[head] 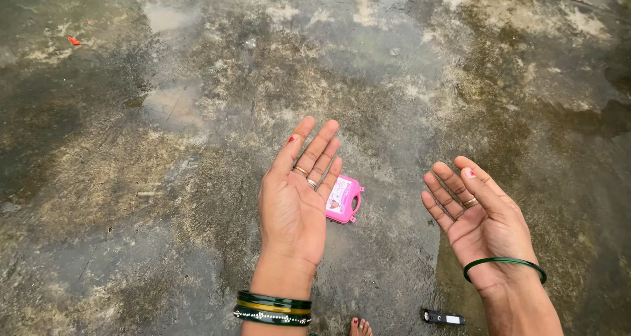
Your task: The person picks up and handles various plastic toy parts and objects, including a rod, a medical kit box, a black base, a white ball, and a doll head, placing them into a basket.
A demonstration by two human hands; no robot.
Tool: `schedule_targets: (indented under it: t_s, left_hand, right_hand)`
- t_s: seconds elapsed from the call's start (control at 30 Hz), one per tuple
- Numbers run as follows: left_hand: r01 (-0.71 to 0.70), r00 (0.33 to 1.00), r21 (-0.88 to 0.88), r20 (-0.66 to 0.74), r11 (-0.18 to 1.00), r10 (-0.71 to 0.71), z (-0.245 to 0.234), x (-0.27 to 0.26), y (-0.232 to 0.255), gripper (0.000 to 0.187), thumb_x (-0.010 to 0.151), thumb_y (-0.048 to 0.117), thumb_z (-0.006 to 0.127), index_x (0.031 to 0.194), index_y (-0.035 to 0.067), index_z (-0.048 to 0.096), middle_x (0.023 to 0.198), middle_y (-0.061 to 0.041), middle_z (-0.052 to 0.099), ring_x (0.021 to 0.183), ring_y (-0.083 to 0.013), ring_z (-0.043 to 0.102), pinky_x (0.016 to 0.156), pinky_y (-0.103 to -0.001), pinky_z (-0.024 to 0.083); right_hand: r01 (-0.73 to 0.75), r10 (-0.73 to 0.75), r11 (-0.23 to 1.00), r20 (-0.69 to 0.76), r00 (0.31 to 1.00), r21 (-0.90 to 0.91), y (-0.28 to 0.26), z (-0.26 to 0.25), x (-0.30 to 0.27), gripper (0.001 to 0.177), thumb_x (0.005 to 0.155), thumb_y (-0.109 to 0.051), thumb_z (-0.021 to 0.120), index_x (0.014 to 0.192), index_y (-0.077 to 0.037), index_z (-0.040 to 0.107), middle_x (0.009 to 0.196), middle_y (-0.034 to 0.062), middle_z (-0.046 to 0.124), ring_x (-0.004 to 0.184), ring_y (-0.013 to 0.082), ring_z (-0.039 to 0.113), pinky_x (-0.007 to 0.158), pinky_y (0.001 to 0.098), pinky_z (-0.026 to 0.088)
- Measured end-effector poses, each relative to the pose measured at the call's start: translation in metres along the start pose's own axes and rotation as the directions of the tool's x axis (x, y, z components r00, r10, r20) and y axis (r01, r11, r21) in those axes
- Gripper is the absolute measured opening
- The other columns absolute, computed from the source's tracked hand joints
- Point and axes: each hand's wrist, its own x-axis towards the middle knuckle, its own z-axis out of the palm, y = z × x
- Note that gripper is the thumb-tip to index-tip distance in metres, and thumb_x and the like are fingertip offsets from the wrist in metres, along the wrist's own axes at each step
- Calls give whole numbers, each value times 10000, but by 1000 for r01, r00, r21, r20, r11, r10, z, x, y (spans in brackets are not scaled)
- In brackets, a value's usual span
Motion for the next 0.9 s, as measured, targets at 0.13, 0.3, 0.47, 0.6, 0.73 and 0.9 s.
schedule_targets:
  t_s: [0.13, 0.3, 0.47, 0.6, 0.73, 0.9]
  left_hand:
    - [35, 998, 96, -63, 995, -29, -23, 47, -18, 532, 962, 291, 516, 1422, 25, 539, 1368, -187, 676, 1298, -266, 611, 1100, -419, 464]
    - [88, 988, 164, -136, 983, -66, -68, 110, -56, 526, 953, 291, 520, 1412, 35, 554, 1340, -183, 695, 1277, -247, 624, 1083, -402, 460]
    - [190, 958, 262, -261, 946, -121, -133, 174, -116, 510, 937, 308, 531, 1371, 47, 589, 1290, -153, 732, 1229, -231, 651, 1046, -388, 484]
    - [295, 915, 308, -364, 904, -175, -205, 221, -176, 489, 930, 319, 527, 1349, 78, 600, 1265, -127, 746, 1205, -203, 666, 1033, -381, 494]
    - [386, 872, 324, -433, 864, -227, -290, 257, -240, 472, 942, 330, 528, 1336, 87, 621, 1218, -104, 759, 1114, -190, 664, 983, -366, 500]
    - [437, 848, 392, -479, 809, -226, -399, 311, -326, 451, 947, 295, 563, 1331, 74, 648, 1203, -86, 777, 1078, -167, 655, 906, -305, 468]
  right_hand:
    - [-56, 56, 998, -26, 998, -19, 36, 6, 55, 328, 988, -195, 571, 1280, -49, 586, 1191, 153, 699, 1157, 297, 689, 1009, 477, 572]
    - [-138, 134, 988, -47, 990, -73, 92, 2, 134, 363, 984, -202, 558, 1307, -36, 570, 1187, 153, 700, 1148, 292, 697, 999, 466, 582]
    - [-263, 261, 957, -34, 965, -119, 170, -25, 228, 368, 978, -198, 565, 1306, -31, 573, 1195, 174, 696, 1143, 295, 692, 988, 458, 578]
    - [-344, 339, 928, -55, 939, -143, 252, -64, 303, 383, 967, -192, 565, 1320, -47, 583, 1205, 166, 699, 1128, 292, 704, 985, 449, 585]
    - [-423, 419, 886, -62, 906, -188, 336, -109, 367, 387, 970, -169, 569, 1345, -71, 564, 1236, 150, 699, 1119, 272, 702, 963, 440, 581]
    - [-454, 452, 847, -73, 889, -278, 430, -158, 430, 409, 977, -175, 567, 1376, -88, 557, 1236, 122, 705, 1103, 254, 705, 933, 425, 586]
